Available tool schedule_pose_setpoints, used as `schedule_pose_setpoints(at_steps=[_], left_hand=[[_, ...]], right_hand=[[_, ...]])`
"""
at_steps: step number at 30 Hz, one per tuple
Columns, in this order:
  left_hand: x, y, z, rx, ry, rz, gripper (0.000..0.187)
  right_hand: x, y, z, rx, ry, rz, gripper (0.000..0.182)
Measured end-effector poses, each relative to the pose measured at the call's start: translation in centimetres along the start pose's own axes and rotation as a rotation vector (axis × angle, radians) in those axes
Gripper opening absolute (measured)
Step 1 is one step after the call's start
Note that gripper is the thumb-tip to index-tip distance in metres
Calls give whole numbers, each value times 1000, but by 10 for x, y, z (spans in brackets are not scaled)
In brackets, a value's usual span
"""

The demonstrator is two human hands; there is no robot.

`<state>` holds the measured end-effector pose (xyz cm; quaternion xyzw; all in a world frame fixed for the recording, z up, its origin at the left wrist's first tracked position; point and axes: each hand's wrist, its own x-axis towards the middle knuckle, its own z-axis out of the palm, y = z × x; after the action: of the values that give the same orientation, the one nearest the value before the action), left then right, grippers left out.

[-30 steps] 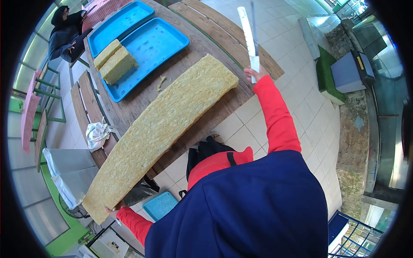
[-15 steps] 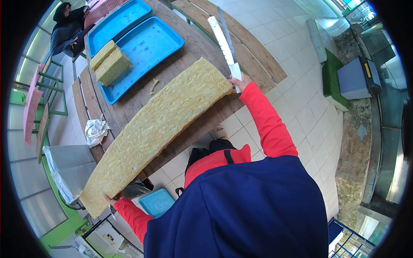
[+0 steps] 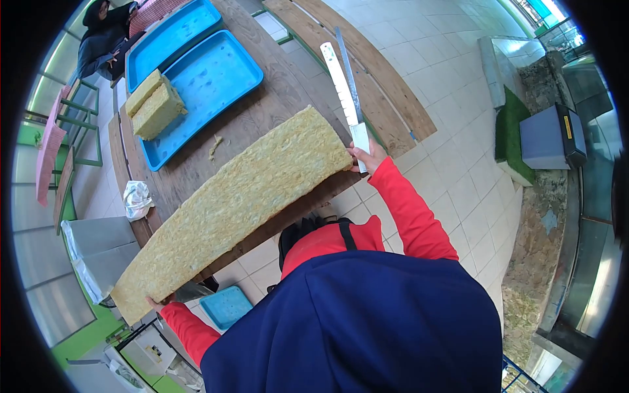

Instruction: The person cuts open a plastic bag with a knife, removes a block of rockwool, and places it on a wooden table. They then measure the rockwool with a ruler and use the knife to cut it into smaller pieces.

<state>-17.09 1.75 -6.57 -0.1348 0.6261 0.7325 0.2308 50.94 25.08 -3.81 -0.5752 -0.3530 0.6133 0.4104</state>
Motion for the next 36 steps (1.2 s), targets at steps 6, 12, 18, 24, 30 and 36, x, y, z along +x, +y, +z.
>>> schedule_pose_setpoints(at_steps=[6,12,18,24,30,36], left_hand=[[29,-26,-13,-1,-115,-10,76],[-16,-25,9,-161,-93,-11,73],[-46,-20,21,-175,-9,-51,67],[-75,-32,31,-210,-70,-73,69],[-76,-39,49,-225,-82,-105,70],[-53,-36,45,-235,-134,-45,67]], right_hand=[[10,9,-15,-46,-17,20,38],[8,6,-20,9,-25,2,38],[14,-2,-33,-51,-46,-10,33],[12,-21,-56,-197,104,-93,31],[11,-17,-75,-179,157,-89,33],[8,-8,-59,-131,97,-64,31]])
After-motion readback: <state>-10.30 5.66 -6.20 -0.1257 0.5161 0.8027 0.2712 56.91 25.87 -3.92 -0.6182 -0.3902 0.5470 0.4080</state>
